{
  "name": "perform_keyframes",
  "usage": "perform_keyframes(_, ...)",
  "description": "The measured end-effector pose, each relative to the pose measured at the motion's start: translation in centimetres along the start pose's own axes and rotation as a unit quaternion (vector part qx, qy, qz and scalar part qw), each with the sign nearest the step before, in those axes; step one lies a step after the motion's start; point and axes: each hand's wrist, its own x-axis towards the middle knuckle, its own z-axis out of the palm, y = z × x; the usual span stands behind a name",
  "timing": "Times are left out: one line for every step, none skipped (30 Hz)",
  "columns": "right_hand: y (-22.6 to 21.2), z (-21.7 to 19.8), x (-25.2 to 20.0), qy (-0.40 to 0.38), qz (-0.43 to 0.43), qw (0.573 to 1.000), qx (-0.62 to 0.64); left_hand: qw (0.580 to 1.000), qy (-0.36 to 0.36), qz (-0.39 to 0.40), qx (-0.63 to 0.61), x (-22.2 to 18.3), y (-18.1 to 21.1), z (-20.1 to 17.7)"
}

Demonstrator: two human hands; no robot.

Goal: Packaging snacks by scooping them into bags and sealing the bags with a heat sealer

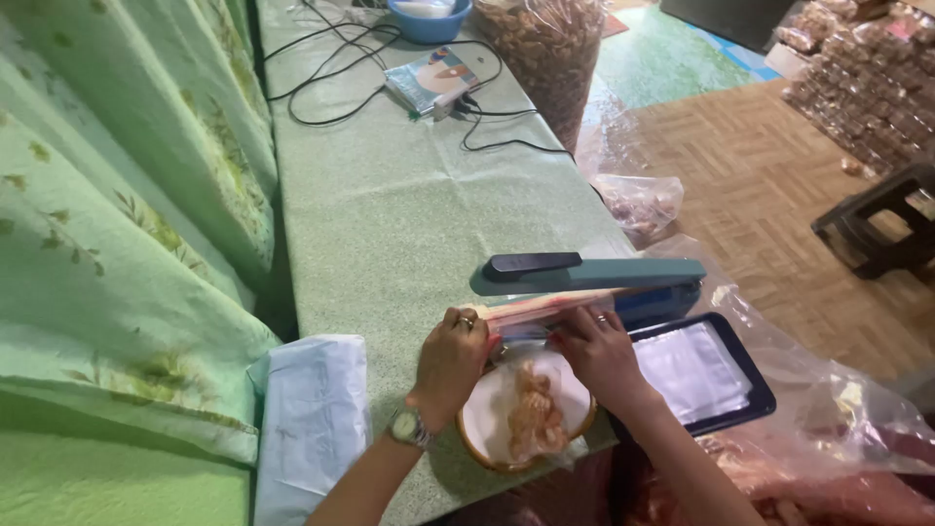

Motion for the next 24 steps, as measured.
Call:
perform_keyframes(0.3, 1.3, -0.3, -0.003, -0.019, 0.999, -0.039, 0.999, -0.030, -0.012, 0.001, 0.0, -0.3, 0.8)
perform_keyframes(0.7, 2.6, -0.6, -0.006, -0.039, 0.996, -0.077, 0.998, -0.061, -0.025, 0.002, 0.0, -0.7, 1.5)
perform_keyframes(1.1, 3.1, -0.7, -0.008, -0.045, 0.996, -0.072, 0.998, -0.060, -0.033, 0.006, 0.6, -1.0, 1.6)
perform_keyframes(1.6, 3.7, -0.7, -0.019, -0.046, 0.996, -0.075, 0.998, -0.049, -0.034, 0.008, 1.2, -1.3, 1.7)
perform_keyframes(2.1, 4.4, -0.7, -0.029, -0.046, 0.995, -0.078, 0.999, -0.037, -0.033, 0.012, 1.8, -1.8, 1.7)
perform_keyframes(2.0, 4.7, -0.6, -0.029, -0.052, 0.996, -0.073, 0.998, -0.036, -0.039, 0.016, 2.0, -2.1, 2.1)
perform_keyframes(2.1, 5.0, -0.5, -0.025, -0.033, 0.995, -0.088, 0.996, -0.066, -0.053, 0.003, 2.2, -2.3, 2.5)
perform_keyframes(2.1, 5.2, -0.5, -0.020, -0.014, 0.994, -0.102, 0.993, -0.096, -0.067, -0.010, 2.5, -2.5, 3.0)
perform_keyframes(2.2, 5.5, -0.4, -0.021, -0.018, 0.995, -0.100, 0.993, -0.095, -0.071, -0.009, 2.4, -2.9, 3.4)
perform_keyframes(2.3, 5.8, -0.4, -0.037, -0.004, 0.993, -0.113, 0.992, -0.101, -0.073, -0.025, 2.4, -3.3, 3.8)
perform_keyframes(2.4, 5.9, -0.5, -0.054, 0.011, 0.990, -0.128, 0.991, -0.109, -0.072, -0.042, 2.4, -3.6, 4.3)
perform_keyframes(2.9, 6.2, -0.7, -0.055, 0.010, 0.990, -0.127, 0.990, -0.108, -0.074, -0.042, 2.3, -4.1, 5.2)
perform_keyframes(3.2, 6.5, -1.0, -0.070, 0.020, 0.989, -0.130, 0.987, -0.122, -0.080, -0.064, 2.0, -4.4, 6.0)
perform_keyframes(3.5, 6.7, -1.3, -0.086, 0.031, 0.987, -0.132, 0.983, -0.135, -0.086, -0.086, 1.8, -4.8, 6.8)
perform_keyframes(3.8, 6.8, -1.4, -0.087, 0.032, 0.987, -0.132, 0.983, -0.136, -0.086, -0.088, 2.0, -5.1, 7.1)
perform_keyframes(4.0, 6.9, -1.4, -0.092, 0.045, 0.986, -0.132, 0.979, -0.149, -0.086, -0.109, 2.1, -5.4, 7.4)
perform_keyframes(4.2, 7.1, -1.5, -0.096, 0.057, 0.985, -0.130, 0.974, -0.162, -0.086, -0.130, 2.1, -5.8, 7.6)
perform_keyframes(3.6, 6.4, -0.8, -0.098, 0.058, 0.985, -0.130, 0.974, -0.163, -0.086, -0.131, 2.0, -5.8, 7.7)
perform_keyframes(3.1, 5.6, 0.0, -0.092, 0.049, 0.984, -0.145, 0.967, -0.190, -0.096, -0.139, 1.9, -5.8, 7.9)
perform_keyframes(2.6, 4.9, 0.8, -0.087, 0.041, 0.983, -0.159, 0.959, -0.216, -0.107, -0.147, 1.9, -5.8, 8.0)
perform_keyframes(2.6, 4.9, 0.8, -0.088, 0.042, 0.982, -0.160, 0.959, -0.217, -0.105, -0.148, 2.2, -6.3, 7.9)
perform_keyframes(2.5, 4.9, 0.9, -0.088, 0.040, 0.981, -0.168, 0.943, -0.238, -0.081, -0.220, 2.5, -6.8, 7.7)
perform_keyframes(2.5, 5.0, 1.0, -0.088, 0.037, 0.980, -0.176, 0.920, -0.258, -0.056, -0.289, 2.7, -7.3, 7.6)
perform_keyframes(2.5, 5.1, 0.9, -0.088, 0.039, 0.979, -0.177, 0.920, -0.259, -0.055, -0.290, 4.2, -6.9, 5.8)
